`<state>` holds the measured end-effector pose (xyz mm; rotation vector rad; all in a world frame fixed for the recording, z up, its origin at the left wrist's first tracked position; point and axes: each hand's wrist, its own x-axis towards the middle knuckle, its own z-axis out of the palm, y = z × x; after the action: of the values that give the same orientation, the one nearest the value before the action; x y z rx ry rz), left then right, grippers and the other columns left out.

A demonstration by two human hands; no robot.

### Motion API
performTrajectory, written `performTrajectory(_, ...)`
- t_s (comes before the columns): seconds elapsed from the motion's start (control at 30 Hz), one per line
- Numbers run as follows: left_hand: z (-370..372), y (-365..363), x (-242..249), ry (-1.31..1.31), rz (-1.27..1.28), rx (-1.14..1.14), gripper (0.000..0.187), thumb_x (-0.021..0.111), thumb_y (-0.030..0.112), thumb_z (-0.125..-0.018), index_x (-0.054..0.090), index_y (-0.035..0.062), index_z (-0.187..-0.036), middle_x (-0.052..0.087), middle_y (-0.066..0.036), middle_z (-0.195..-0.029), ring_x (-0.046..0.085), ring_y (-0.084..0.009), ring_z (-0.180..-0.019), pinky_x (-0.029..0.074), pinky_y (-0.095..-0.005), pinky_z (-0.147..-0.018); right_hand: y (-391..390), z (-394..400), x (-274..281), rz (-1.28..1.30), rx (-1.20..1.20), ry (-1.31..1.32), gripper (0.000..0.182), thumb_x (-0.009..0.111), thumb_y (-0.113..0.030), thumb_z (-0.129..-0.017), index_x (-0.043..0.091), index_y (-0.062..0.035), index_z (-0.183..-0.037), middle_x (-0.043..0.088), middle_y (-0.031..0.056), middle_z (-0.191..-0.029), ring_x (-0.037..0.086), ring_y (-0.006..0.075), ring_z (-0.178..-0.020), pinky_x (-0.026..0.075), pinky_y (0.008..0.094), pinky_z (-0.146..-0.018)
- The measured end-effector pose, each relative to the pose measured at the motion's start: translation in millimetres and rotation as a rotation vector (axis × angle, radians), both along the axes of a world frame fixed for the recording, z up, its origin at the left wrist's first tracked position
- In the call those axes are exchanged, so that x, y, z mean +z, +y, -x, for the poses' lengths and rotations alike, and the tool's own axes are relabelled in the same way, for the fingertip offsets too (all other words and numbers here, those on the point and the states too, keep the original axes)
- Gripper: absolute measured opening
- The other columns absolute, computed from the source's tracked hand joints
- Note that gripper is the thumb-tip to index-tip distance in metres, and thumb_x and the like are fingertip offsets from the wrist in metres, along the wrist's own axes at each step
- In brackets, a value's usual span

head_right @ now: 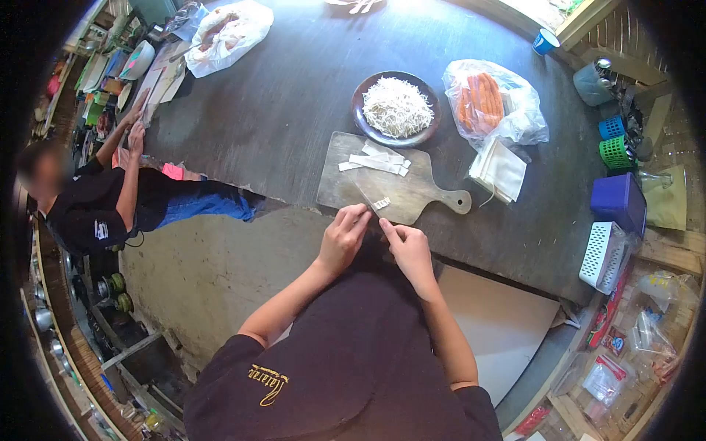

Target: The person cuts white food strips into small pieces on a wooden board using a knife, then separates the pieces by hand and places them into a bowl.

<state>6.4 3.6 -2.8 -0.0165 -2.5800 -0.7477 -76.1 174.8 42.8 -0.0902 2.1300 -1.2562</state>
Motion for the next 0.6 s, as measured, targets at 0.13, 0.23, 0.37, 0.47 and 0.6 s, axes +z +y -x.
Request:
performTrajectory(0.13,0,-2,-2,-0.025,0.026,-0.018,0.038,0.072,0.0,-0.086,0.071,-0.0065,-0.123,0.064,-0.013,-0.128,0.065,-0.0309,-0.12,0.058,-0.0396,-0.099,11,-2,1,0.028,-0.007,0.023,0.057,0.071,-0.049,-0.105,0.077,0.0021,-0.081,0.056,0.0003,-0.058,0.052,0.0074,-0.056,0.041,0.0289,-0.055)
performTrajectory(0.23,-1,0,1,-0.03,0.015,-0.015,0.038,0.072,0.0,-0.086,0.071,-0.0066,-0.124,0.065,-0.013,-0.128,0.064,-0.0306,-0.121,0.058,-0.0395,-0.099,26,-14,4,0.006,-0.012,-0.016,0.057,0.071,-0.05,-0.105,0.077,0.002,-0.081,0.056,0.0006,-0.058,0.052,0.0076,-0.056,0.041,0.029,-0.055)
performTrajectory(0.37,1,0,2,-0.003,-0.016,-0.005,0.035,0.074,-0.004,-0.086,0.072,-0.0069,-0.12,0.066,-0.013,-0.126,0.066,-0.0321,-0.119,0.058,-0.042,-0.097,20,-12,-4,-0.02,-0.003,0.012,0.058,0.07,-0.05,-0.106,0.077,0.0017,-0.082,0.057,0.0015,-0.058,0.052,0.0083,-0.056,0.041,0.0297,-0.056)
performTrajectory(0.47,-2,0,-1,0.006,0.049,-0.017,0.037,0.07,0.0,-0.086,0.071,-0.0079,-0.122,0.065,-0.014,-0.128,0.065,-0.0316,-0.122,0.057,-0.0405,-0.101,4,-5,-8,0.001,0.009,0.033,0.059,0.069,-0.051,-0.106,0.078,0.0018,-0.082,0.057,0.0023,-0.058,0.053,0.0095,-0.056,0.042,0.031,-0.056)
performTrajectory(0.6,1,-2,5,-0.002,0.031,-0.017,0.035,0.074,-0.003,-0.083,0.072,-0.0072,-0.118,0.066,-0.014,-0.124,0.066,-0.0336,-0.117,0.058,-0.043,-0.098,9,-4,-3,-0.032,0.017,0.047,0.058,0.069,-0.052,-0.105,0.079,0.0014,-0.084,0.061,0.0048,-0.059,0.057,0.0118,-0.056,0.044,0.0328,-0.057)
